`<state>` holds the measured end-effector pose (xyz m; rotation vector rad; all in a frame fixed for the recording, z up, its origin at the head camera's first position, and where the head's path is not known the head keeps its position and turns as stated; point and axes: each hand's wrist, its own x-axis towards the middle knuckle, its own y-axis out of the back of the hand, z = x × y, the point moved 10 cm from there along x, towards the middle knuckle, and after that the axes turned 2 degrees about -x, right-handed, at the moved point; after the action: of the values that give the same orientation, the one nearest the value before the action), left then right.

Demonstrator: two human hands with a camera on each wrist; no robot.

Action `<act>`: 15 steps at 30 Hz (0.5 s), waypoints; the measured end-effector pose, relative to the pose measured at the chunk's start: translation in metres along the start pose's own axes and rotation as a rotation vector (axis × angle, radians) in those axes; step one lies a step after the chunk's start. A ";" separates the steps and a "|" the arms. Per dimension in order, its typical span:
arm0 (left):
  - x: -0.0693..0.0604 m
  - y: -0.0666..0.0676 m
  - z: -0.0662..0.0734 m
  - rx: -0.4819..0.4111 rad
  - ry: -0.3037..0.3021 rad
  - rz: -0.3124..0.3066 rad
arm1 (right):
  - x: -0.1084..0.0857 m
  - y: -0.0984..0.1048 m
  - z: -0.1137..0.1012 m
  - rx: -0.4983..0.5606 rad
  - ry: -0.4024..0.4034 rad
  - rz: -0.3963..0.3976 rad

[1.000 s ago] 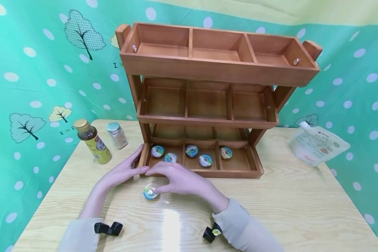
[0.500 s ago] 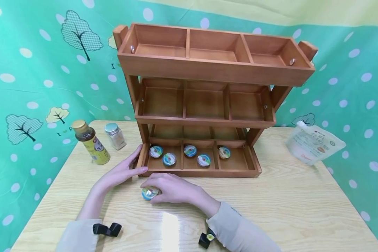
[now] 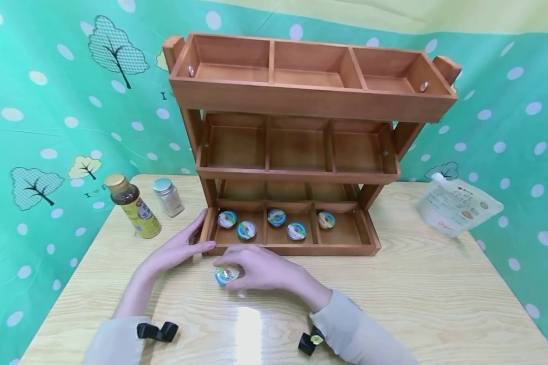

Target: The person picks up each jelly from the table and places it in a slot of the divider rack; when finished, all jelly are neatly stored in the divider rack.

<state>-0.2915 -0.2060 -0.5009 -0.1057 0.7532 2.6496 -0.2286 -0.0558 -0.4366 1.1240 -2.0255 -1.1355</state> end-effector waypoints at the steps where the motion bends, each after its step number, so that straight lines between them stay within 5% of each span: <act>1: 0.000 0.000 0.000 0.000 0.001 0.000 | -0.004 0.005 0.002 0.023 -0.004 0.018; 15: 0.000 -0.001 0.000 -0.016 0.005 -0.004 | -0.095 0.080 0.070 0.160 -0.225 0.313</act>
<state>-0.2914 -0.2053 -0.5008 -0.1178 0.7326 2.6534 -0.2669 0.0781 -0.4076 0.7393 -2.3998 -0.9895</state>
